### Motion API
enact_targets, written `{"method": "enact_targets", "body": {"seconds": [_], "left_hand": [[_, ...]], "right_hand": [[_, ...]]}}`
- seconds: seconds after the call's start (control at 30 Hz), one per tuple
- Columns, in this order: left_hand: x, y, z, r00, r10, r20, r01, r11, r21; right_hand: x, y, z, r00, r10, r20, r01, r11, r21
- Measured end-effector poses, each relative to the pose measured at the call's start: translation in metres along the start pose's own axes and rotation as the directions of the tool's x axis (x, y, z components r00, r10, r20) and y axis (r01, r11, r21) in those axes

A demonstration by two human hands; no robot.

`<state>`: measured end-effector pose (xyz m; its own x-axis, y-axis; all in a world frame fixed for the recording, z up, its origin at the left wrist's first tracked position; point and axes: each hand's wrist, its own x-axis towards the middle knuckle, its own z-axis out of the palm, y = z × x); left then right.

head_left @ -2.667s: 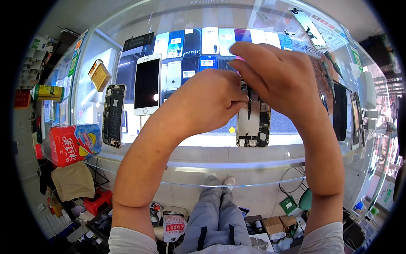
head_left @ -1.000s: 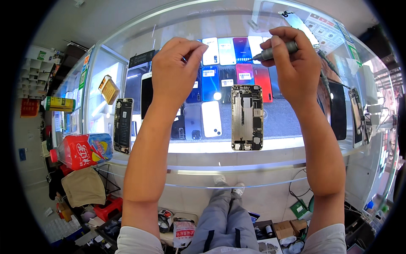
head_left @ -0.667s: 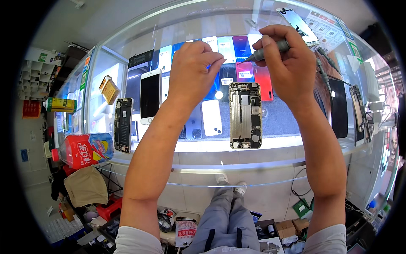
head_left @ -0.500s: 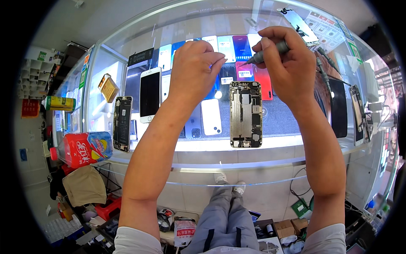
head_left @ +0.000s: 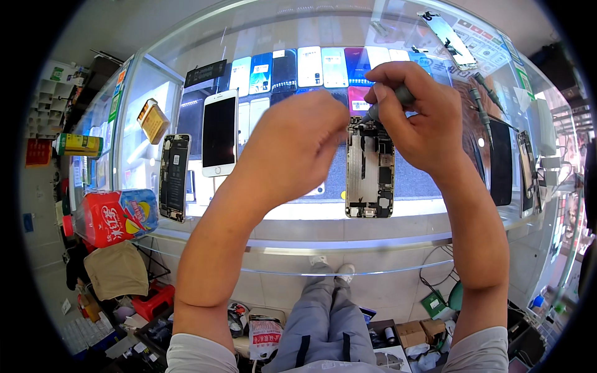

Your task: The person uses a screwdriver to remove screws from a disassembled smartphone chassis held over a glass counter. They then use tweezers to carefully lift and remove small internal components from the device.

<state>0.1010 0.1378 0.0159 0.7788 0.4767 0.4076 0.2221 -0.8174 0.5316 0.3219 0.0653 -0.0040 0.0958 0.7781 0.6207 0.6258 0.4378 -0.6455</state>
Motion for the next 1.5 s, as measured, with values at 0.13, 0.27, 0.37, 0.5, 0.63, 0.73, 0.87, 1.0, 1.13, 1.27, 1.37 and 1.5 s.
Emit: {"method": "enact_targets", "body": {"seconds": [0.13,0.27,0.37,0.5,0.63,0.73,0.87,1.0,1.13,1.27,1.37,1.5], "left_hand": [[-0.002,0.009,0.001,0.967,0.129,0.218,-0.120,0.991,-0.052],[-0.008,0.025,-0.002,0.932,0.149,0.330,-0.173,0.984,0.043],[-0.013,0.033,0.000,0.920,0.109,0.377,-0.169,0.977,0.131],[-0.014,0.045,0.000,0.912,0.084,0.402,-0.177,0.964,0.199],[-0.014,0.047,0.000,0.903,0.069,0.424,-0.180,0.957,0.227],[-0.014,0.048,-0.001,0.903,0.063,0.426,-0.174,0.958,0.228],[-0.015,0.050,0.000,0.905,0.068,0.419,-0.179,0.956,0.231],[-0.016,0.052,0.002,0.900,0.058,0.432,-0.184,0.949,0.255],[-0.018,0.055,0.005,0.908,0.066,0.414,-0.183,0.951,0.250],[-0.016,0.057,0.005,0.914,0.070,0.400,-0.181,0.951,0.249],[-0.016,0.057,0.005,0.911,0.065,0.407,-0.185,0.947,0.263],[-0.017,0.057,0.006,0.912,0.066,0.406,-0.188,0.944,0.269]], "right_hand": [[-0.002,0.001,0.000,1.000,0.031,-0.004,-0.031,1.000,0.005],[-0.001,-0.002,-0.001,1.000,0.020,0.012,-0.019,0.999,-0.043],[0.000,-0.003,-0.003,0.998,-0.048,0.033,0.051,0.991,-0.126],[0.001,-0.007,-0.003,0.991,-0.115,0.074,0.127,0.973,-0.192],[-0.001,-0.006,-0.002,0.991,-0.120,0.055,0.128,0.972,-0.195],[0.002,-0.005,-0.001,0.992,-0.126,-0.004,0.124,0.981,-0.148],[0.001,-0.005,-0.002,0.994,-0.101,0.044,0.107,0.981,-0.160],[0.000,-0.005,-0.003,0.992,-0.112,0.064,0.123,0.973,-0.195],[0.005,-0.007,0.000,0.974,-0.220,0.057,0.227,0.952,-0.205],[0.016,-0.016,0.000,0.953,-0.236,0.191,0.286,0.909,-0.304],[0.019,-0.020,-0.003,0.940,-0.216,0.266,0.290,0.915,-0.281],[0.021,-0.026,-0.008,0.928,-0.198,0.314,0.259,0.952,-0.165]]}}
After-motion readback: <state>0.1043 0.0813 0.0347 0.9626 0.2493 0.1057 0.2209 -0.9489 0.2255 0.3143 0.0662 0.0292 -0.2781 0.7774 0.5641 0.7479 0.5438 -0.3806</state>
